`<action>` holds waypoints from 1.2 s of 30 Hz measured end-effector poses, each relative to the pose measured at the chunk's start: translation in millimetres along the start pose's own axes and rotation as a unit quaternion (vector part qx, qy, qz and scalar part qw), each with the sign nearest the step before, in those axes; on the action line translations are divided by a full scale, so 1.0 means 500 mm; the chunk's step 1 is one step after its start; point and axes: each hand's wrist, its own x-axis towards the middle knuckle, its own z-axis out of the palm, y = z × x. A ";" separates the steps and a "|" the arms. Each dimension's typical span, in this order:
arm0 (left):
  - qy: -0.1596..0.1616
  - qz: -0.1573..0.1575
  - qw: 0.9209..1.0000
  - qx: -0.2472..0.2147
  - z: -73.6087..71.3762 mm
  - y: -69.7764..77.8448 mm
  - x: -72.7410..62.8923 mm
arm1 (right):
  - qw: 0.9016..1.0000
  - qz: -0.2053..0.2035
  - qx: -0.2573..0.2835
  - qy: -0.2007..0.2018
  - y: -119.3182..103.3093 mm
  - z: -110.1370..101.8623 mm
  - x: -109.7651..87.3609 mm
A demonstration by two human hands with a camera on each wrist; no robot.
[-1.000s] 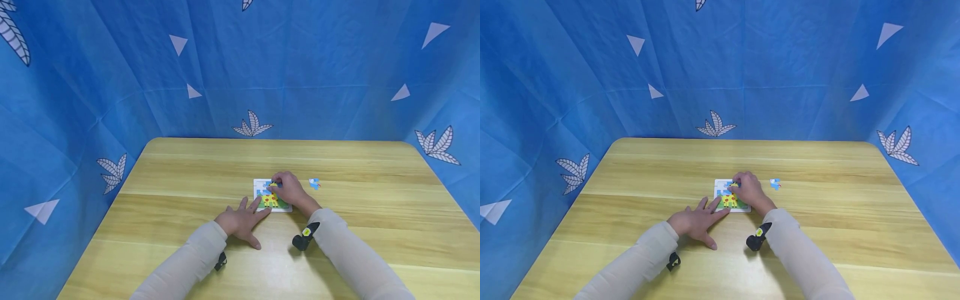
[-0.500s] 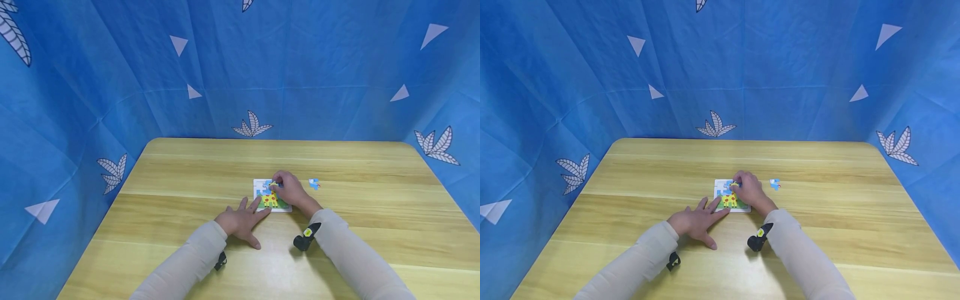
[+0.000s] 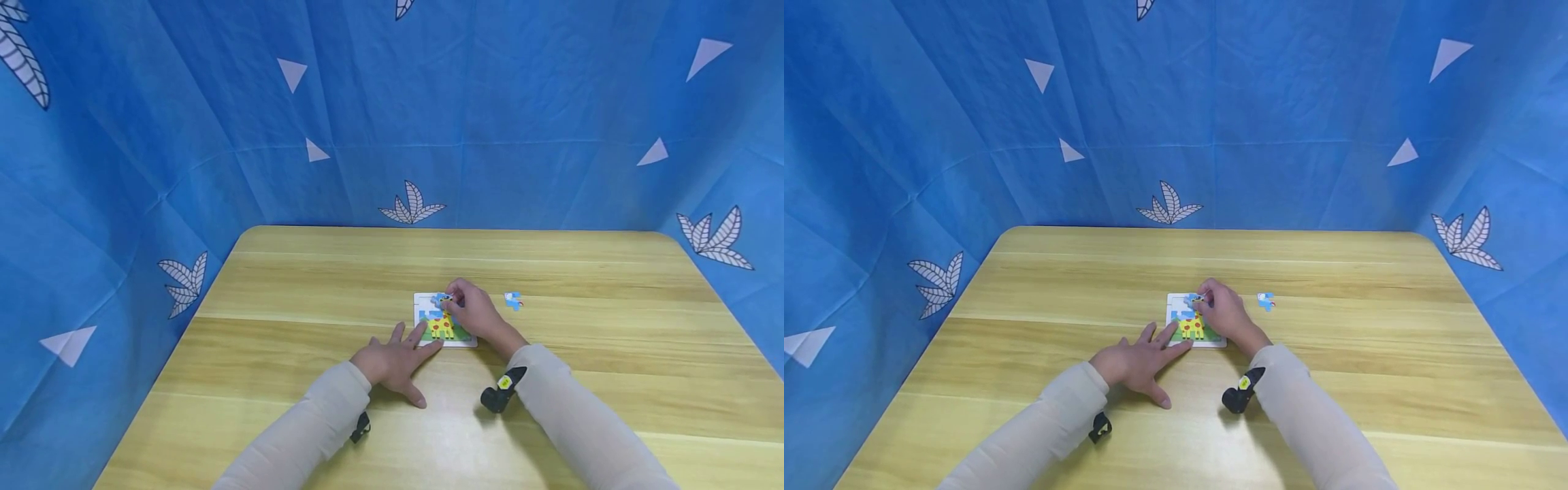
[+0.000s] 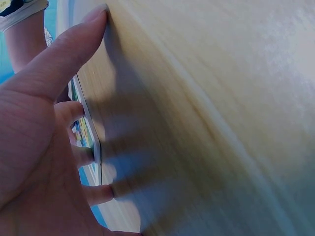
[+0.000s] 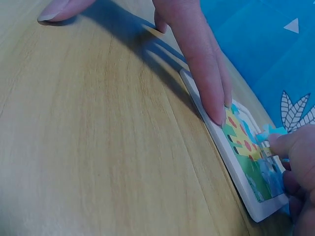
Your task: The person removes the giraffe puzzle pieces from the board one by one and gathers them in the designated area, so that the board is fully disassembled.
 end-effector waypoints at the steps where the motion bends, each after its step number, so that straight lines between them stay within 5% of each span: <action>1: 0.001 0.000 1.000 0.001 0.000 0.000 0.000 | 1.000 -0.001 0.002 0.001 0.001 -0.001 -0.001; 18: 0.004 0.004 1.000 -0.014 0.003 -0.002 0.000 | 0.999 0.007 0.026 0.047 0.055 -0.070 -0.025; 36: 0.009 0.006 1.000 -0.016 0.003 -0.002 -0.003 | 0.994 0.034 -0.029 0.101 0.121 -0.187 -0.075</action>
